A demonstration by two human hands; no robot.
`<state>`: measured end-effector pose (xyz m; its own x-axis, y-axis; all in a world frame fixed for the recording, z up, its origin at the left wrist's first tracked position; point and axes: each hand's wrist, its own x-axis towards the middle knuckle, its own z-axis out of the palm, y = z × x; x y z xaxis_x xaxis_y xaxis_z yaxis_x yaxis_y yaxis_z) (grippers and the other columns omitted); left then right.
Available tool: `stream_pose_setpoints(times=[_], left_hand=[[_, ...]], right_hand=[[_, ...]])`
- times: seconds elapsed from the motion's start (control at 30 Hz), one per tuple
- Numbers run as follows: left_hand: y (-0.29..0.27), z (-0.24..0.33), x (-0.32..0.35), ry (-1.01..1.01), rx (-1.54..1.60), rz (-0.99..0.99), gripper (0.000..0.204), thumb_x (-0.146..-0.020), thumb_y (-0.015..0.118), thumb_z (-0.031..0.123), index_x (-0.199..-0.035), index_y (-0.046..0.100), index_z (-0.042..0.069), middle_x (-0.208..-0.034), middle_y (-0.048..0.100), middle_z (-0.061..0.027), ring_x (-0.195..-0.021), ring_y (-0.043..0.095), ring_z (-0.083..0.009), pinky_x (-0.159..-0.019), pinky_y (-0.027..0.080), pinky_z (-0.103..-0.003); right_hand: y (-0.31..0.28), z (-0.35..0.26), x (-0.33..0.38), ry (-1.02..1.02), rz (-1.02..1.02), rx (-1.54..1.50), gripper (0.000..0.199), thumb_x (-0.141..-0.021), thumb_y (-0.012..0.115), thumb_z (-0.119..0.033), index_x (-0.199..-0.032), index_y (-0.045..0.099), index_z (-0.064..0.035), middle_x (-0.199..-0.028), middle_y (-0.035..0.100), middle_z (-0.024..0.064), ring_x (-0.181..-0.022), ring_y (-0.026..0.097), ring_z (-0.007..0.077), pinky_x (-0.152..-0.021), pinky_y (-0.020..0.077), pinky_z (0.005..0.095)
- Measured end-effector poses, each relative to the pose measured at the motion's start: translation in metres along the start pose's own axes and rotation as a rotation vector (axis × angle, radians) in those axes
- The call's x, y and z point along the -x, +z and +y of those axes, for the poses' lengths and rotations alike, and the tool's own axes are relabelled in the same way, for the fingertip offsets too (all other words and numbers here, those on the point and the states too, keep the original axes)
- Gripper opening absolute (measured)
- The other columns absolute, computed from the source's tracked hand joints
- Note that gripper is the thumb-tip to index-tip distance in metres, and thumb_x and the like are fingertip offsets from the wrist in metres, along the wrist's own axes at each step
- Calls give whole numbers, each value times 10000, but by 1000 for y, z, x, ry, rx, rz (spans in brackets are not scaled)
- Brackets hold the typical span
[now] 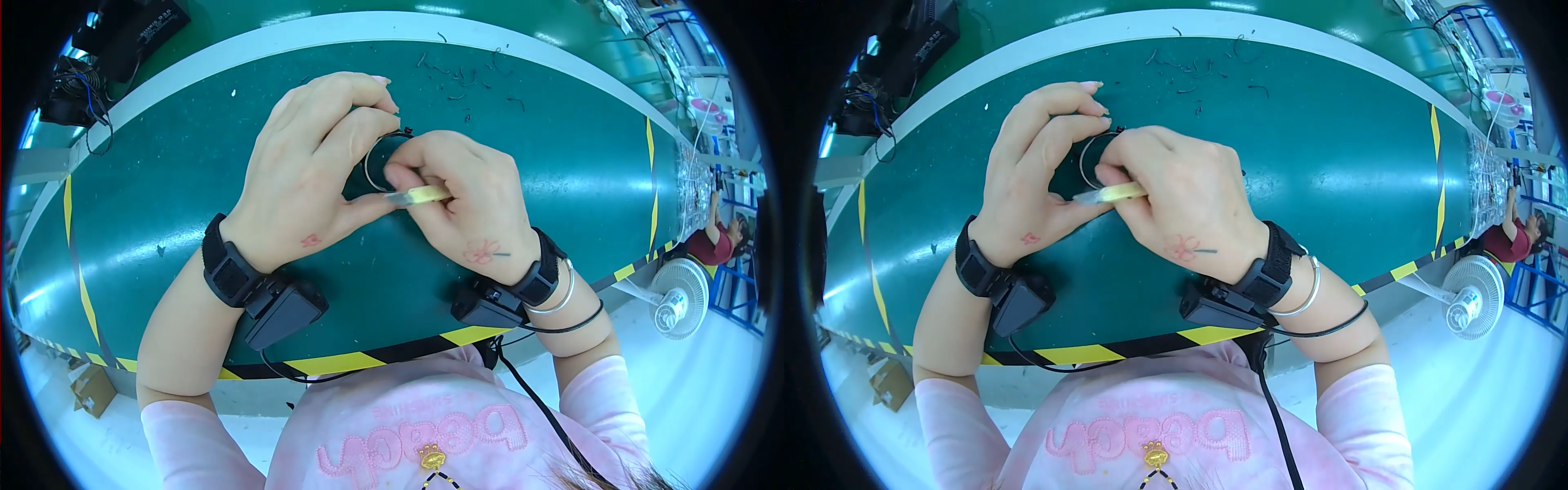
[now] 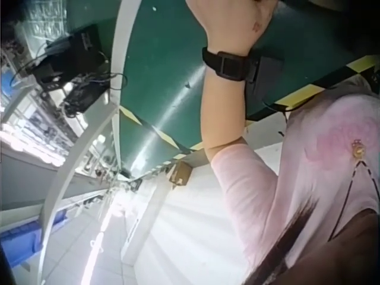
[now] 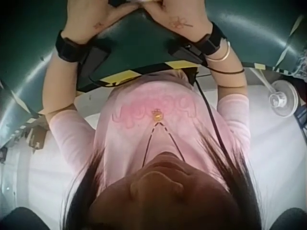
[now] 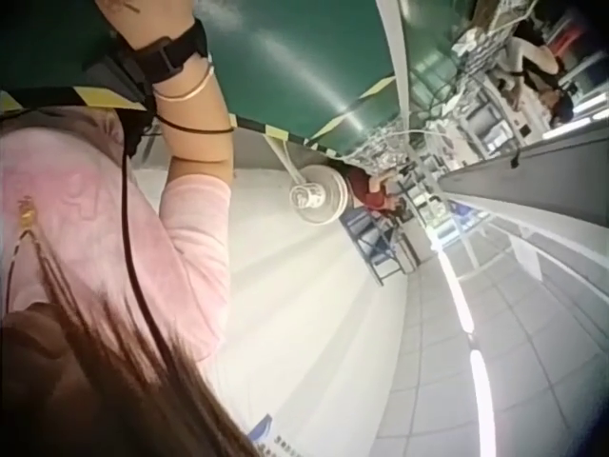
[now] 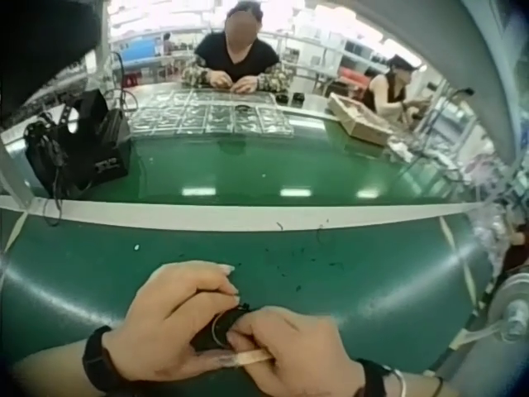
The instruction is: The person scrapes the edges of a watch case with a small blade, turns it over to scrape the other side, and then repeats the process on a watch bezel.
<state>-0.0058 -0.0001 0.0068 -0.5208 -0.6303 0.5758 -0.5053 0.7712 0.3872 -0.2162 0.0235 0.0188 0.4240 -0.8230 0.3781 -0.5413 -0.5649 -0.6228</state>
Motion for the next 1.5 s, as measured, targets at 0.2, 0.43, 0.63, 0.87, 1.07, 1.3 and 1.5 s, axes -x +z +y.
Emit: stream_pose_setpoints(times=[0.2, 0.43, 0.63, 0.87, 1.07, 1.3, 1.5], left_hand=[[1, -2, 2, -10, 38, 18, 646, -654, 984, 245, -1186, 666, 63, -1267, 635, -107, -1248, 638, -336, -1004, 549, -424], [1, -4, 1, -14, 74, 11, 685, -634, 998, 265, -1193, 663, 55, -1271, 628, -119, -1232, 642, -345, -997, 556, -424], [2, -4, -1, -21, 107, 55, 684, -594, 988, 301, -1144, 654, 67, -1269, 630, -115, -1149, 643, -338, -972, 535, -439], [4, -6, 1, -54, 89, 53, 691, -607, 982, 391, -1121, 656, 63, -1243, 625, -124, -1146, 628, -345, -981, 521, -435], [-2, -3, 2, -157, -61, -106, 763, -602, 977, 482, -1144, 644, 59, -1290, 580, -142, -1213, 567, -363, -1061, 452, -474], [-14, -6, -2, -113, 131, -200, 812, -609, 982, 459, -1230, 619, 82, -1383, 543, -154, -1339, 516, -388, -1149, 390, -519], [-14, -20, 4, -19, 105, -330, 837, -644, 972, 371, -1353, 610, 115, -1525, 509, -129, -1498, 404, -387, -1216, 324, -517]], right_hand=[[-12, 0, -3, 45, 74, -11, 98, -896, 742, -10, -941, 658, -36, -801, 628, 58, -628, 570, 158, -579, 462, 276], [-20, 3, -4, 104, 114, -81, 91, -927, 708, 10, -928, 626, -31, -751, 577, 28, -628, 496, 96, -567, 403, 248], [-38, 31, -9, 66, 218, 169, 107, -943, 732, -9, -942, 626, -28, -711, 540, 14, -606, 453, 93, -557, 388, 252], [-34, 38, -12, 126, 239, 180, 217, -939, 764, -33, -1086, 605, -29, -699, 529, 11, -604, 451, 102, -571, 403, 255], [-33, 22, -11, 160, 112, 6, 321, -950, 731, -1, -1209, 544, -27, -758, 545, 19, -645, 485, 105, -608, 438, 255], [-32, 31, -5, 87, 102, -142, 236, -980, 654, 47, -1190, 569, -17, -902, 593, 64, -752, 551, 115, -655, 475, 245], [-32, 24, -6, -30, -29, -44, 228, -962, 651, 78, -1162, 673, -30, -951, 639, 72, -808, 628, 149, -663, 514, 262]])
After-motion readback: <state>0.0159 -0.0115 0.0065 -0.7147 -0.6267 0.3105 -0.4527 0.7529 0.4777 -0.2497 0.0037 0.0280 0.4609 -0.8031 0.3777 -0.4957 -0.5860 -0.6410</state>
